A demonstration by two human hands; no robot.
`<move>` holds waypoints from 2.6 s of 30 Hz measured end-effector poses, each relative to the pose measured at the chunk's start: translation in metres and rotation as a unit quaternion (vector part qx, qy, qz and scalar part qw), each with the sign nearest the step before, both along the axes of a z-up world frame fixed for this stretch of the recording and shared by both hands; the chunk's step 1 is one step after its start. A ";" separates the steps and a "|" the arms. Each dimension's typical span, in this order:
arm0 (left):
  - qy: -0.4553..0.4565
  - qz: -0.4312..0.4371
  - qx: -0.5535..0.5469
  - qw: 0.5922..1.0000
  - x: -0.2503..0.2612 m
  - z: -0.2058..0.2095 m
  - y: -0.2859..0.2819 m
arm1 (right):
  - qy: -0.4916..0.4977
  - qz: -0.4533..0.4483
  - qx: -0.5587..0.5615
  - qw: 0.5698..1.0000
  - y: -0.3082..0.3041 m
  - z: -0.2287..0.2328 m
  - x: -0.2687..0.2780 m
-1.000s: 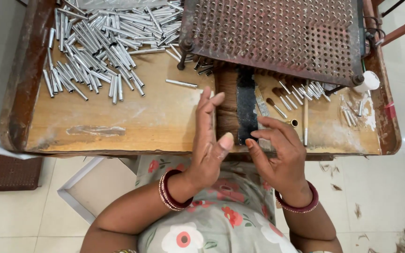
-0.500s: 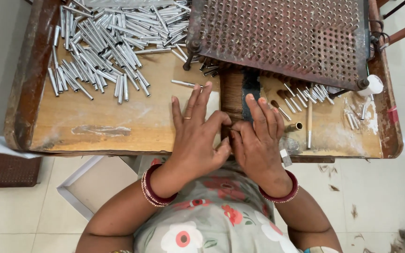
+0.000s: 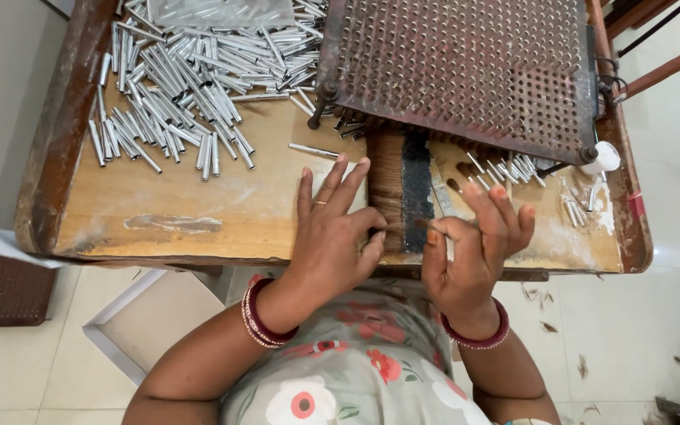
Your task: Assembling small components or tubes at a manufacturing workbench.
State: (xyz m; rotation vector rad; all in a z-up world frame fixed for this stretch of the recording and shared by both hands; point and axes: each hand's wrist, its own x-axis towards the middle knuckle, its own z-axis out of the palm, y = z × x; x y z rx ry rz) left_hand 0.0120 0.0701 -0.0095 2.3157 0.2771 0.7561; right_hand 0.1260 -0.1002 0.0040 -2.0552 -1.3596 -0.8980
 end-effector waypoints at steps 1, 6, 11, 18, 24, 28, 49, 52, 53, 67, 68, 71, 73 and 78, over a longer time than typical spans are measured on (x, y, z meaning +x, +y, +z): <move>-0.002 -0.003 0.001 1.000 -0.003 0.013 -0.002 | -0.002 -0.003 0.001 1.000 -0.004 0.000 -0.002; -0.035 -0.125 -0.225 0.966 -0.013 0.035 -0.017 | -0.122 0.003 0.011 0.992 -0.018 -0.013 -0.007; -0.168 -0.143 -0.164 0.962 -0.005 0.019 -0.042 | 0.015 0.068 0.044 0.997 -0.022 0.000 -0.016; -0.199 -0.174 -0.167 0.950 0.001 0.016 -0.055 | 0.348 0.219 0.185 0.893 -0.037 -0.021 -0.011; -0.187 -0.079 -0.208 0.957 0.001 0.017 -0.045 | 0.279 0.011 0.130 0.951 -0.071 0.011 0.015; -0.191 -0.155 -0.210 0.946 0.006 0.017 -0.063 | -0.025 -0.079 -0.071 0.994 -0.042 0.059 -0.015; -0.017 -0.093 0.082 0.992 0.110 0.002 -0.094 | 0.423 0.049 0.164 0.890 -0.070 -0.019 0.068; 0.023 -0.108 0.073 0.991 0.109 0.005 -0.094 | 0.407 0.008 0.104 0.908 -0.071 -0.003 0.066; 0.001 -0.117 0.063 0.991 0.107 0.006 -0.093 | 0.403 0.003 0.065 0.913 -0.074 0.001 0.067; -0.119 -0.070 0.049 0.989 0.059 0.039 -0.057 | 0.090 0.003 -0.166 0.982 -0.083 0.019 0.045; -0.142 -0.049 0.032 0.988 0.054 0.040 -0.053 | 0.112 -0.011 -0.103 0.988 -0.086 0.012 0.047; -0.182 -0.013 0.004 0.983 0.040 0.039 -0.043 | 0.187 -0.037 -0.021 0.981 -0.081 0.004 0.053; -0.206 -0.002 -0.004 0.979 0.030 0.031 -0.038 | 0.233 -0.051 0.002 0.971 -0.073 -0.002 0.056; -0.215 0.050 -0.038 0.975 0.018 0.005 -0.025 | 0.192 -0.031 0.020 0.981 -0.060 -0.003 0.054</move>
